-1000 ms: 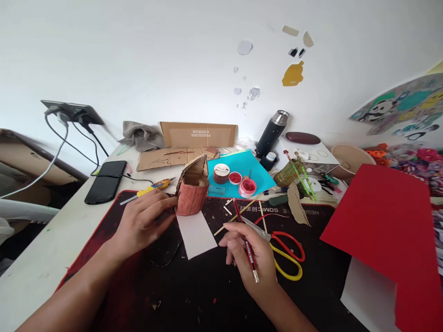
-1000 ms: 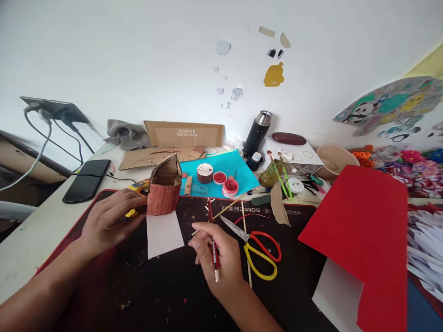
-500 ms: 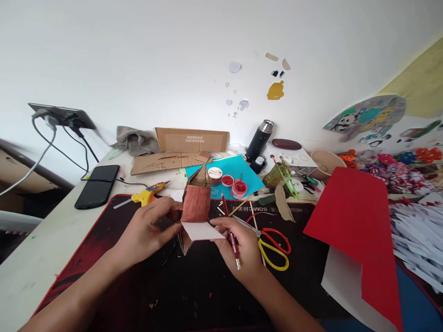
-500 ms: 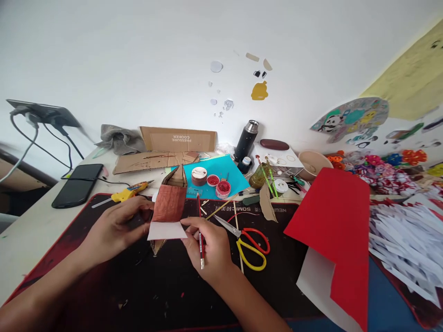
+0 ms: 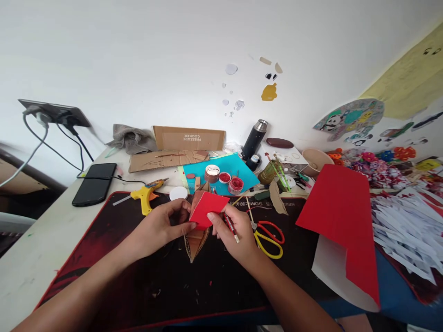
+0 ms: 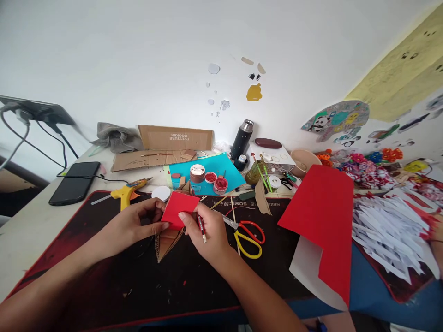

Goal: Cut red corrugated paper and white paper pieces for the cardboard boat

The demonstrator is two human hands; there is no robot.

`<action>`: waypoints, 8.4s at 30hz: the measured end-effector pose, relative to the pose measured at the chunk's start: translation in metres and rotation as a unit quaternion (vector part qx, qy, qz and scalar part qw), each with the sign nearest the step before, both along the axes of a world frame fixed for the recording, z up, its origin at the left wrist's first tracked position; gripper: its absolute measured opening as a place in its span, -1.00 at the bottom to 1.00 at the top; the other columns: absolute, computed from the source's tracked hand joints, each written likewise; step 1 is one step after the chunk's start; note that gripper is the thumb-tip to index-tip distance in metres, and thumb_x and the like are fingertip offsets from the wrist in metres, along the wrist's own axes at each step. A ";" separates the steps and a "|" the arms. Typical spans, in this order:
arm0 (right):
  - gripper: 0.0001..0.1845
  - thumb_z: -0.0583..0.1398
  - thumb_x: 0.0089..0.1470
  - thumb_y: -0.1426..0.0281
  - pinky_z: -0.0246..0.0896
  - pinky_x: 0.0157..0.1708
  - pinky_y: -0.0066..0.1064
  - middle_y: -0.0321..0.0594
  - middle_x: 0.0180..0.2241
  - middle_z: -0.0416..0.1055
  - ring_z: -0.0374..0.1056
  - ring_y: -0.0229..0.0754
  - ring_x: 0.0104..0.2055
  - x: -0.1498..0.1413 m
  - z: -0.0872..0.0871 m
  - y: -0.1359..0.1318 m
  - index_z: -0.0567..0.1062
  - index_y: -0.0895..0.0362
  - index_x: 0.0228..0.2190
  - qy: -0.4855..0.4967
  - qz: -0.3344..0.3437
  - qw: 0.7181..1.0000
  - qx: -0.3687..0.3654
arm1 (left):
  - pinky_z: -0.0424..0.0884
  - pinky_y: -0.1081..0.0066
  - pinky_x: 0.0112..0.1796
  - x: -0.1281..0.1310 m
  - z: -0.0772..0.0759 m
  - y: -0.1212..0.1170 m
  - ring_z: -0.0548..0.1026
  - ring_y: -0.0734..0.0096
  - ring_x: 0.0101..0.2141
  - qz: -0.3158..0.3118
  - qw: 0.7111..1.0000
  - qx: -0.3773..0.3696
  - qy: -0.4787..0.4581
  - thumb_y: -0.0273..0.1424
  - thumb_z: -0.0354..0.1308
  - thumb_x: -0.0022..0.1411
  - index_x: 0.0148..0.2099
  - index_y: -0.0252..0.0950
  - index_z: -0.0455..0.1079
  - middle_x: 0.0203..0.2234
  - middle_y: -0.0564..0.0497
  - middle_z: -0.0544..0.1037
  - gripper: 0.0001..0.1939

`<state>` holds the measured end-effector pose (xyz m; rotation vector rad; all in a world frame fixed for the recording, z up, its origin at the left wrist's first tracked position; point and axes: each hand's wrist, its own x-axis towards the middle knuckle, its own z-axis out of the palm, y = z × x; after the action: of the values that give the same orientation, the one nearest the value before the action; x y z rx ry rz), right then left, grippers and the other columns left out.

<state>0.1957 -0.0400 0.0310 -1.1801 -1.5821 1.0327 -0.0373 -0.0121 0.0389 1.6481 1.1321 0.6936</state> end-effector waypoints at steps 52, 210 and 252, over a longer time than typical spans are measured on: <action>-0.50 0.37 0.29 -0.06 0.07 -0.66 -0.52 -0.44 -0.66 0.30 0.16 -0.34 -0.66 0.012 -0.048 -0.017 0.49 0.10 -0.37 0.232 -0.089 0.953 -0.175 | 0.22 0.40 -0.36 -0.067 0.031 0.093 0.41 0.36 -0.37 0.238 0.874 0.254 0.340 -0.09 0.25 0.45 -0.10 -0.32 0.52 -0.37 0.04 0.55 -0.65; -0.71 0.34 0.18 0.21 0.25 -0.42 -0.38 -0.22 -0.26 0.53 0.36 -0.19 -0.42 0.144 -0.008 -0.039 0.55 0.05 -0.10 -0.192 -0.065 0.968 -0.150 | 0.29 0.48 -0.54 0.003 -0.028 0.016 0.42 0.42 -0.53 0.181 0.956 -0.176 -0.152 0.11 0.61 -0.13 -0.27 -0.22 0.56 -0.51 0.10 0.56 -0.41; -0.08 0.28 0.13 -0.40 0.52 -0.31 -0.16 0.06 -0.23 0.66 0.66 0.06 -0.35 0.009 -0.046 0.025 0.58 0.16 0.05 0.245 0.212 0.922 -0.212 | 0.36 0.46 -0.51 -0.030 0.049 0.093 0.50 0.32 -0.43 0.177 0.979 0.029 -0.099 0.16 0.52 0.05 -0.09 -0.19 0.58 -0.32 -0.02 0.66 -0.39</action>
<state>0.2051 -0.0146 -0.0147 -0.7553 -1.2591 1.8669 -0.0670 0.0811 0.0878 1.4004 1.2815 1.1025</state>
